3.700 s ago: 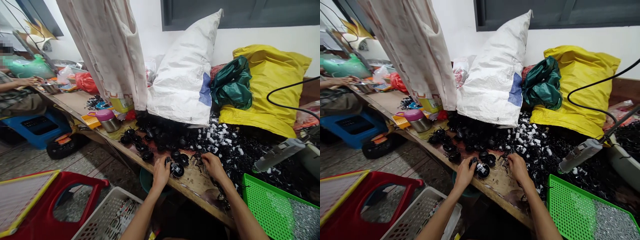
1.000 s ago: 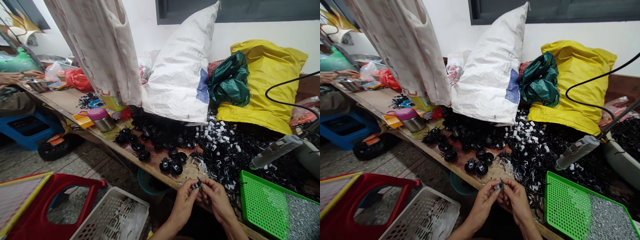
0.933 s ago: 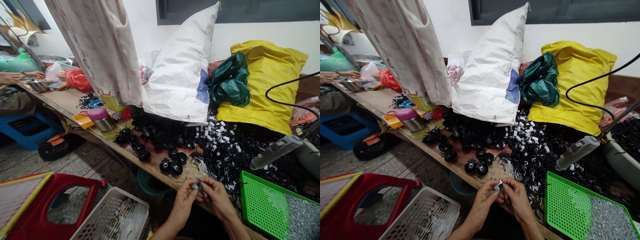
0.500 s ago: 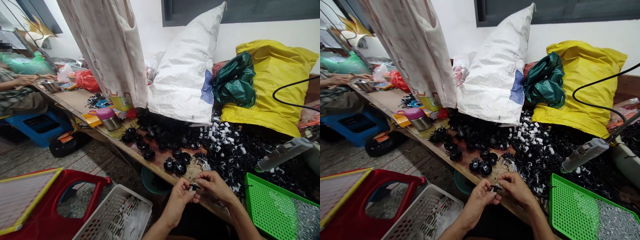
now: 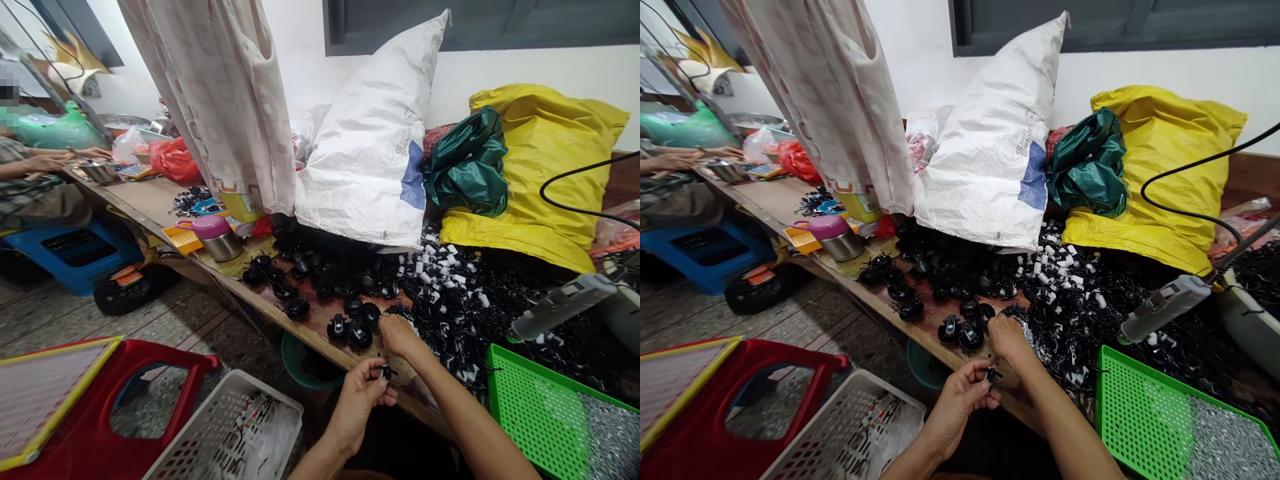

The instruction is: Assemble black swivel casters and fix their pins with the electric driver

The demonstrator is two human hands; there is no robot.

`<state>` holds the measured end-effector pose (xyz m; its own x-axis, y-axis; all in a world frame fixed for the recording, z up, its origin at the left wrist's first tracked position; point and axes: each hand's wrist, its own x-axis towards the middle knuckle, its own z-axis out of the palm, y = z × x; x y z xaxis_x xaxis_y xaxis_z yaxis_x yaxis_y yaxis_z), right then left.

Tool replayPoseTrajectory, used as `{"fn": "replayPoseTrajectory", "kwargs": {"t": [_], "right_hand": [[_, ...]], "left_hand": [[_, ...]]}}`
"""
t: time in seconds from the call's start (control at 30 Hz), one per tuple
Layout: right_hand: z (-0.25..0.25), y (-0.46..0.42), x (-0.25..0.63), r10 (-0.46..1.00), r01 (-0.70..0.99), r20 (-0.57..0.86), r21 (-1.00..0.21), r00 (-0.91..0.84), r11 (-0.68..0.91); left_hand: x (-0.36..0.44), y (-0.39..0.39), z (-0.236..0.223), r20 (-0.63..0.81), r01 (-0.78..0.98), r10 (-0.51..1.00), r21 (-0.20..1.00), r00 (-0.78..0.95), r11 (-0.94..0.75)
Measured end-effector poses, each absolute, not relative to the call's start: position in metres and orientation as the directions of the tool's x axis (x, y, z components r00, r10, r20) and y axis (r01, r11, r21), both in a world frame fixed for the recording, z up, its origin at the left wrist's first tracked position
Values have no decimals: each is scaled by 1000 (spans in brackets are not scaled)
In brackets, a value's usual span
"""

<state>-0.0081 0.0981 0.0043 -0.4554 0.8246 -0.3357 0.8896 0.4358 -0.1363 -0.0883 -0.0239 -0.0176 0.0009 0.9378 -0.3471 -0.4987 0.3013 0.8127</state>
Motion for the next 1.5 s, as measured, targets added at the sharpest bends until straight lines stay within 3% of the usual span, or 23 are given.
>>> {"fn": "replayPoseTrajectory", "kwargs": {"t": [0.17, 0.3, 0.53, 0.7, 0.87, 1.07, 1.33, 1.43, 1.5], "right_hand": [[8, 103, -7, 818, 904, -387, -195, -426, 379], [3, 89, 8, 852, 901, -325, -285, -411, 326], [-5, 54, 50, 914, 762, -116, -597, -390, 249], [2, 27, 66, 929, 406, -35, -905, -369, 128], [5, 13, 68, 899, 404, 189, -843, -394, 355], [-5, 10, 69, 882, 459, 322, -762, -345, 458], [-13, 4, 64, 772, 536, 548, -566, -323, 626], [-16, 3, 64, 776, 527, 549, -580, -312, 622], [-15, 4, 65, 827, 486, 488, -671, -280, 560]], "left_hand": [[-90, -24, -17, -306, -503, 952, 826, -20, 255], [-89, -22, -15, -303, -496, 953, 832, -29, 249], [-80, -13, -12, -332, -491, 941, 832, -65, 259], [-72, -8, -8, -310, -500, 947, 835, -80, 232], [-66, -6, -7, -286, -490, 957, 843, -57, 223], [-62, -6, -6, -279, -498, 959, 838, -42, 222], [-61, -5, -9, -278, -477, 958, 852, -65, 215], [-63, -4, -10, -234, -408, 967, 896, -96, 177], [-64, -4, -8, -225, -387, 972, 904, -71, 182]]}}
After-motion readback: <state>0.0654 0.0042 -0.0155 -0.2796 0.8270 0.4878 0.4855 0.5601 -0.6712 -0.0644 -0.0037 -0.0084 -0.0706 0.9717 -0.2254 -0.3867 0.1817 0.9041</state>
